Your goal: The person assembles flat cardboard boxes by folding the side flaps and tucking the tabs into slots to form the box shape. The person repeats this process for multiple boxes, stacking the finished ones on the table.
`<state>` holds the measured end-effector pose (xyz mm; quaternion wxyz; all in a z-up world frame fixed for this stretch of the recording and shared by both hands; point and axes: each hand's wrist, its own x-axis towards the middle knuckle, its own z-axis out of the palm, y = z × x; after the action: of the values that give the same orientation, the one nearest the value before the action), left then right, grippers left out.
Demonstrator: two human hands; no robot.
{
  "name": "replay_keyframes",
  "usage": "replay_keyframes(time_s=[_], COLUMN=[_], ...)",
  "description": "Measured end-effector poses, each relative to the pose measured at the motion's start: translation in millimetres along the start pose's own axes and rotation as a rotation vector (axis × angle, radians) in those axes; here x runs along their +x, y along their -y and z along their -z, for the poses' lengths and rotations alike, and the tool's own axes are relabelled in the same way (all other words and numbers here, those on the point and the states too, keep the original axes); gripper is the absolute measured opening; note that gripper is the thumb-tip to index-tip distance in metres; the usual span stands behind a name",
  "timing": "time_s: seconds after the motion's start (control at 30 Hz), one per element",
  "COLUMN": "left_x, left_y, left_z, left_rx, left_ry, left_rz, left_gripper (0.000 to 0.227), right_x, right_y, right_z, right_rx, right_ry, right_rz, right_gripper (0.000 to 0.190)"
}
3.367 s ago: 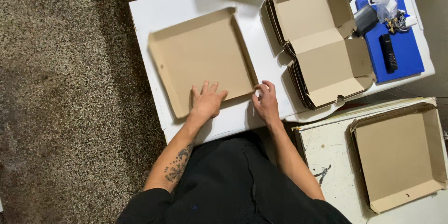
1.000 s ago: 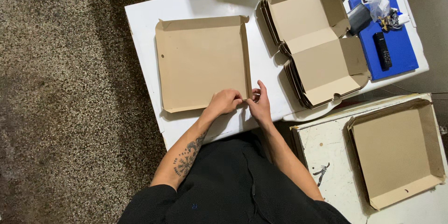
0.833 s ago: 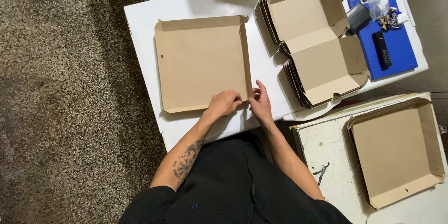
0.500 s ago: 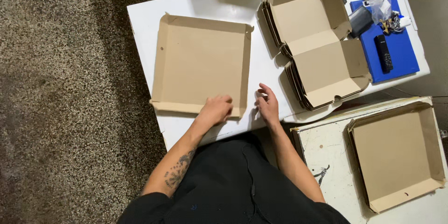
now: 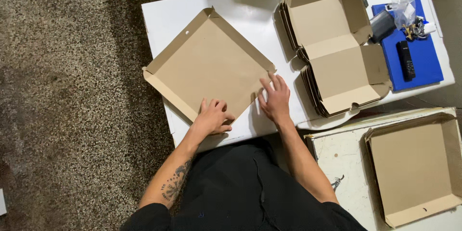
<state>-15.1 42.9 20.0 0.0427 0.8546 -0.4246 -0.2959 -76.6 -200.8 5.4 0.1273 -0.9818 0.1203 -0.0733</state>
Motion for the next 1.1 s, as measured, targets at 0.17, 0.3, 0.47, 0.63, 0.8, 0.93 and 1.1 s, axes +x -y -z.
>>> replay_keyframes(time_s=[0.17, 0.3, 0.47, 0.63, 0.8, 0.93, 1.1], left_x=[-9, -38, -91, -79, -94, -88, -47], left_y=[22, 50, 46, 60, 39, 63, 98], left_z=[-39, -62, -36, -69, -37, -59, -75], left_rx=[-0.005, -0.069, -0.683, -0.82, -1.025, -1.022, -0.775], left_ry=[-0.178, -0.654, -0.517, -0.4, -0.573, -0.699, -0.969], left_rz=[0.044, 0.409, 0.829, 0.85, 0.81, 0.609, 0.262], left_gripper=[0.023, 0.022, 0.048, 0.04, 0.035, 0.038, 0.03], right_x=[-3, 0, 26, 30, -6, -50, -105], right_y=[-14, -43, -21, -23, -61, -45, -59], right_z=[-32, -63, -18, -26, -64, -11, 39], right_rx=[-0.148, -0.027, 0.038, 0.461, 0.536, 0.843, 1.088], right_ry=[0.351, -0.008, -0.034, 0.241, 0.356, 0.258, -0.054], right_rz=[-0.08, -0.18, -0.18, -0.367, -0.408, -0.505, -0.338], right_gripper=[0.047, 0.034, 0.058, 0.07, 0.036, 0.032, 0.025])
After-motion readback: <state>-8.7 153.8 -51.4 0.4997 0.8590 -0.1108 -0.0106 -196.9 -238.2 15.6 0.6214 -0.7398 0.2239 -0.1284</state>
